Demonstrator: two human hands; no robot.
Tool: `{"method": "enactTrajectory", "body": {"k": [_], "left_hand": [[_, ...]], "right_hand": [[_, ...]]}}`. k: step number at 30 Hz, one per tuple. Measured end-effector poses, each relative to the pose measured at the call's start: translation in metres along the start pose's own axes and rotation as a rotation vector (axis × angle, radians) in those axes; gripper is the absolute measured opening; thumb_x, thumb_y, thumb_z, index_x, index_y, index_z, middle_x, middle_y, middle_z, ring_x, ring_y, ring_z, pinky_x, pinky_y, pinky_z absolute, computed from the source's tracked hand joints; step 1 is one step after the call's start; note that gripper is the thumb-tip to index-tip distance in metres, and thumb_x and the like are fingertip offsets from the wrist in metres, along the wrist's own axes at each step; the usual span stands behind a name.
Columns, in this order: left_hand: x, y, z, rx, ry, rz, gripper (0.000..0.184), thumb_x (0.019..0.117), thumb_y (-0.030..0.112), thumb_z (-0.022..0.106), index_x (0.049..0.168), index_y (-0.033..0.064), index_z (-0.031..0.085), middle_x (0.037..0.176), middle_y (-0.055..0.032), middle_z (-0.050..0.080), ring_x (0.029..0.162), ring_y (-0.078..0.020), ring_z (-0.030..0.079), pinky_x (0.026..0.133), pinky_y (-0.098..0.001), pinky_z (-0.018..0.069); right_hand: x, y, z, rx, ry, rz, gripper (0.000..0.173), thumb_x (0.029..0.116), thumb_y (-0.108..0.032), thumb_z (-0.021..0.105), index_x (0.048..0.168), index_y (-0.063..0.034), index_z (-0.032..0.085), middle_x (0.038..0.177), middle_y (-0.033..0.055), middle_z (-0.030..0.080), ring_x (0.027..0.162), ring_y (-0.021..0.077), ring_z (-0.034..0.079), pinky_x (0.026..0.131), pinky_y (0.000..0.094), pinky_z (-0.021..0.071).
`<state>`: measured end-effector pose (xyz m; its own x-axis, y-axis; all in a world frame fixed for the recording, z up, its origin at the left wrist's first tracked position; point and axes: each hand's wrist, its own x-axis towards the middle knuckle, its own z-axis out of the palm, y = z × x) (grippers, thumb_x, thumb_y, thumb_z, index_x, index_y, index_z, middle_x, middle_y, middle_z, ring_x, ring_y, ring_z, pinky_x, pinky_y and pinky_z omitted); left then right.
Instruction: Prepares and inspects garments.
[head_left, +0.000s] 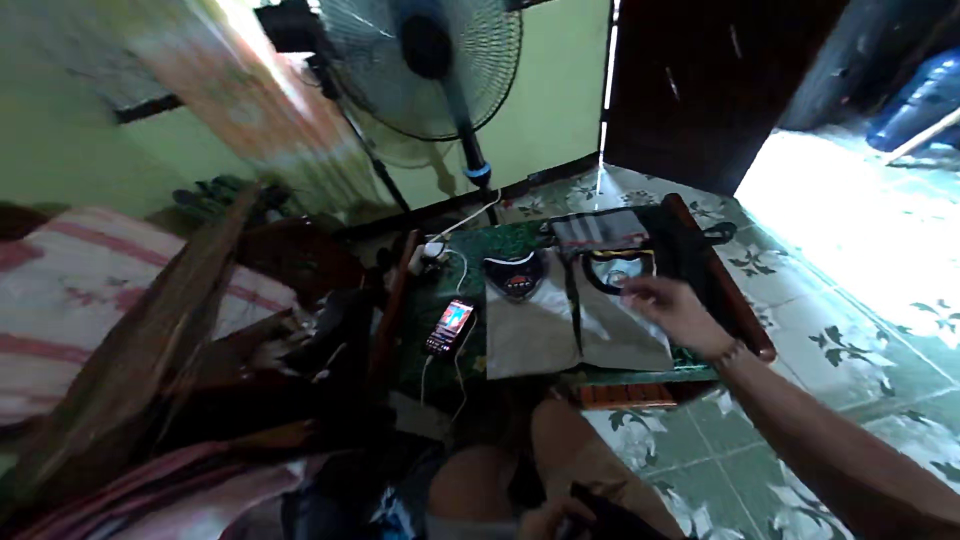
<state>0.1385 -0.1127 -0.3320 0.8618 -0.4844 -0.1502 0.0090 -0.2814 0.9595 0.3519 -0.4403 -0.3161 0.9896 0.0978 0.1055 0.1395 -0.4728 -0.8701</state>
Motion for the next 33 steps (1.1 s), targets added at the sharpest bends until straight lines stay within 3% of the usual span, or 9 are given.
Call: {"method": "enactTrajectory", "body": {"k": [5,7,9,12,15,24,28,31,33], "left_hand": [[-0.025,0.064,-0.022,0.299,0.349,0.362,0.02,0.0913,0.0,0.066,0.111,0.0012,0.071,0.103,-0.0086,0.074,0.093,-0.009,0.071,0.086,-0.0276,0.0595],[-0.037,0.084,-0.021,0.355,0.497,0.511,0.016,0.0955,0.007,0.065,0.11,0.0054,0.071,0.101,-0.0059,0.074,0.093,-0.0067,0.07,0.085,-0.0243,0.059],[-0.047,0.094,-0.02,0.412,0.633,0.6,0.022,0.0967,0.022,0.069,0.115,0.0091,0.07,0.099,-0.0052,0.072,0.091,-0.0063,0.068,0.082,-0.0225,0.0579],[-0.068,0.097,-0.03,0.347,0.584,0.505,0.072,0.0853,0.044,0.08,0.141,0.0062,0.055,0.122,-0.0085,0.066,0.111,-0.0092,0.062,0.099,-0.0302,0.0524],[-0.081,0.078,-0.046,0.251,0.487,0.329,0.094,0.077,0.043,0.086,0.15,0.0012,0.045,0.117,-0.0064,0.07,0.103,-0.0052,0.066,0.091,-0.027,0.0563],[-0.111,0.047,-0.093,0.242,0.269,0.02,0.035,0.0808,0.023,0.084,0.111,0.0083,0.072,0.096,0.0037,0.075,0.087,0.0007,0.069,0.082,-0.0232,0.0595],[-0.13,0.053,-0.113,0.341,0.315,-0.189,0.024,0.0842,0.02,0.08,0.103,0.0079,0.073,0.089,-0.0004,0.072,0.081,-0.0048,0.068,0.077,-0.0294,0.0592],[-0.147,0.051,-0.128,0.413,0.391,-0.144,0.024,0.0848,0.018,0.079,0.103,0.004,0.073,0.09,-0.0052,0.072,0.081,-0.0105,0.068,0.077,-0.0366,0.0583],[-0.159,0.038,-0.142,0.427,0.453,0.012,0.018,0.085,0.021,0.076,0.098,0.008,0.072,0.087,0.0036,0.071,0.078,0.0001,0.065,0.074,-0.0243,0.0574]], "right_hand": [[-0.13,-0.113,0.098,0.31,-0.674,-0.394,0.084,0.0816,-0.04,0.081,0.149,-0.0028,0.049,0.142,0.0104,0.06,0.131,0.0167,0.056,0.111,0.038,0.0468],[-0.17,-0.136,0.128,0.367,-0.689,-0.439,0.064,0.0786,-0.03,0.087,0.13,-0.0021,0.061,0.118,0.0063,0.071,0.11,0.0076,0.066,0.096,0.0299,0.0559],[-0.192,-0.159,0.138,0.392,-0.689,-0.359,0.032,0.0876,-0.015,0.077,0.114,0.0007,0.066,0.1,0.0054,0.072,0.094,0.0036,0.067,0.085,0.0253,0.0572],[-0.196,-0.177,0.13,0.48,-0.613,-0.237,0.02,0.0936,-0.01,0.066,0.111,-0.0005,0.066,0.096,-0.004,0.07,0.089,-0.0051,0.063,0.083,0.0167,0.0539],[-0.19,-0.189,0.114,0.592,-0.423,-0.093,0.018,0.0927,-0.013,0.069,0.11,-0.0124,0.064,0.092,-0.0146,0.071,0.086,-0.0039,0.068,0.081,0.0203,0.0592],[-0.168,-0.202,0.038,0.774,-0.01,-0.108,0.021,0.088,-0.029,0.078,0.107,-0.0245,0.07,0.091,-0.0058,0.075,0.08,0.0052,0.071,0.072,0.0261,0.0623],[-0.15,-0.192,0.0,0.81,0.174,-0.204,0.032,0.0916,-0.04,0.075,0.117,-0.0232,0.064,0.102,-0.007,0.073,0.094,0.0053,0.07,0.084,0.0275,0.0605],[-0.143,-0.175,-0.029,0.8,0.288,-0.221,0.026,0.1023,-0.036,0.059,0.124,-0.021,0.059,0.11,-0.0066,0.07,0.104,0.0061,0.067,0.092,0.0291,0.0578],[-0.141,-0.16,-0.046,0.78,0.338,-0.234,0.026,0.106,-0.036,0.052,0.126,-0.0203,0.058,0.114,-0.0059,0.069,0.108,0.007,0.066,0.096,0.0308,0.0561]]}}
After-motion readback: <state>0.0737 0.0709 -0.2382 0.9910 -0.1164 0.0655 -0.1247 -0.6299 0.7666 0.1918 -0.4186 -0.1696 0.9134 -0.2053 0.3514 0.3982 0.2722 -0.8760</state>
